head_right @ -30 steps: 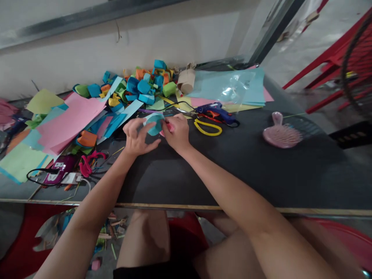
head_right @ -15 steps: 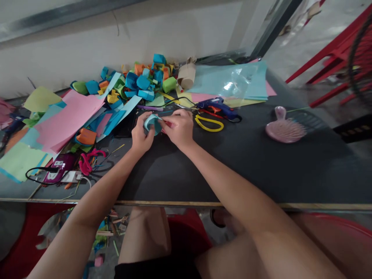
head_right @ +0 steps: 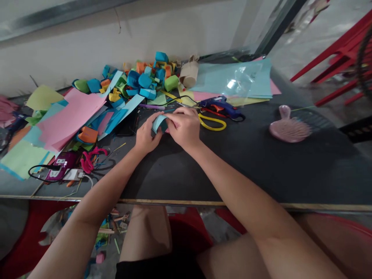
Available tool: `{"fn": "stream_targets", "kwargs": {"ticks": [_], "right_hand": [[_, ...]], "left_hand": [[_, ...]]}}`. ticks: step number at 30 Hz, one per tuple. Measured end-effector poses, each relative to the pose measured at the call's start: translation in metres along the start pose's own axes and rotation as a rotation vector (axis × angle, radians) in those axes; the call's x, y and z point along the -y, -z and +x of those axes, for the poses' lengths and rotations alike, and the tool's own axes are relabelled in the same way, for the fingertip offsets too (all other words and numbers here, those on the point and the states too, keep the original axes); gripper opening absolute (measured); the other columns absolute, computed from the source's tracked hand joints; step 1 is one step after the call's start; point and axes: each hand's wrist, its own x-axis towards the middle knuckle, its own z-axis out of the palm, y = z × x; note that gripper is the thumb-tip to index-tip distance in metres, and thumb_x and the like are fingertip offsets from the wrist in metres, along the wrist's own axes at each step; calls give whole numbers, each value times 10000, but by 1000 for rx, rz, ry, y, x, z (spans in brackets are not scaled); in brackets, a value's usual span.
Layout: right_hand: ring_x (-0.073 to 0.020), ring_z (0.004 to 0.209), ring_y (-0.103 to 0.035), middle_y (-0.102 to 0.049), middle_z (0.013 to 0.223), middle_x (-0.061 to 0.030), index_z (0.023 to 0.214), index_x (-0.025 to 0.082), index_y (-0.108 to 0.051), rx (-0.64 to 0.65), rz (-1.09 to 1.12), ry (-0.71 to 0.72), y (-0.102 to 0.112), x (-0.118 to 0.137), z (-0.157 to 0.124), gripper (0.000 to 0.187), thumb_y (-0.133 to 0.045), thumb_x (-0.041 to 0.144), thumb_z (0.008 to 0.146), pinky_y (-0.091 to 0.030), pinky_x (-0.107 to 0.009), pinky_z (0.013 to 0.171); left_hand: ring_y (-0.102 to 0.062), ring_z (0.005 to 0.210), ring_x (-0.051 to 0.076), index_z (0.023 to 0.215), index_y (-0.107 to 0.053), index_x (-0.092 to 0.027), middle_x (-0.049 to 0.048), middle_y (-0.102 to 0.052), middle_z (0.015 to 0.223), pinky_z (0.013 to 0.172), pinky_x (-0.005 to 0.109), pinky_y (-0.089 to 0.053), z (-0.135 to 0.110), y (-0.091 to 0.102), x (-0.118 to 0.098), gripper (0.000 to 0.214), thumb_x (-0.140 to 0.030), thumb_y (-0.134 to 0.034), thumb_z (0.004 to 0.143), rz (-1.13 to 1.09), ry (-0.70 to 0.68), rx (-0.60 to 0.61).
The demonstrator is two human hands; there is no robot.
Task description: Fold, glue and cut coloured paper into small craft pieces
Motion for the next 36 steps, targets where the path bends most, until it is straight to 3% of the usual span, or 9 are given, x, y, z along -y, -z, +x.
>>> {"fn": "stream_targets", "kwargs": {"ticks": [7, 13, 18, 22, 25, 27, 30, 32, 36], "right_hand": [[-260, 887, -695, -752, 856, -67, 870, 245, -799, 27, 86, -52, -2, 0, 0, 267, -544, 314, 902, -510, -436, 871], [-236, 842, -703, -763, 833, -62, 941, 233, -788, 97, 88, 54, -3, -3, -1, 344, -473, 371, 961, -505, -394, 844], [-221, 768, -694, -746, 745, -52, 851, 238, -791, 88, 9, 89, -6, -10, -3, 321, -501, 342, 942, -487, -383, 821], [-202, 734, -678, -760, 759, -30, 859, 262, -787, 155, -13, 106, -10, -11, -4, 293, -507, 305, 933, -461, -390, 851], [-198, 733, -659, -759, 752, -35, 826, 249, -776, 188, -45, 120, -10, -8, -4, 306, -496, 291, 941, -435, -391, 866], [-201, 751, -645, -747, 728, -47, 769, 232, -759, 249, -89, 139, -9, -4, -2, 327, -480, 251, 939, -408, -395, 879], [-215, 781, -629, -731, 718, -72, 728, 207, -741, 385, -161, 138, -5, 2, 2, 327, -484, 221, 930, -367, -404, 856], [-234, 832, -631, -742, 790, -91, 827, 197, -763, 437, -175, 100, -3, 5, 3, 271, -524, 269, 931, -356, -402, 833], [-257, 907, -632, -745, 895, -101, 966, 212, -780, 456, -124, 39, -4, 7, 2, 234, -563, 292, 933, -369, -395, 822]], "left_hand": [[-632, 1212, 214, 1412, -431, -164, 117, -616, 1385, 1013, 315, -512, -1, -1, 0, 512, -229, -476, 906, 46, -36, -2], [-642, 1198, 220, 1413, -469, -175, 115, -634, 1365, 1027, 349, -512, -1, 1, -1, 494, -285, -452, 931, 32, 24, 15], [-697, 1064, 225, 1380, -538, -169, 119, -710, 1229, 936, 345, -552, -3, 3, -3, 517, -394, -492, 918, 80, 30, 48], [-729, 906, 190, 1215, -674, -189, 83, -770, 1054, 811, 295, -572, -2, 0, -2, 368, -335, -512, 919, 217, 84, -68], [-714, 1015, 190, 1216, -684, -207, 86, -745, 1162, 861, 309, -565, 2, 0, -4, 346, -234, -504, 922, 266, 9, -143], [-696, 1074, 196, 1205, -693, -217, 93, -728, 1207, 889, 322, -552, 4, 3, -5, 323, -231, -504, 943, 261, -64, -125], [-725, 893, 183, 1065, -740, -218, 79, -780, 995, 810, 320, -535, 6, 7, -1, 278, -271, -479, 984, 268, -70, -70], [-713, 766, 175, 971, -753, -215, 63, -776, 839, 768, 324, -508, 7, 10, 5, 304, -294, -460, 998, 296, -28, -59], [-700, 821, 219, 890, -749, -211, 75, -754, 792, 782, 366, -474, 12, 19, 13, 322, -334, -468, 987, 328, 51, -65]]}}
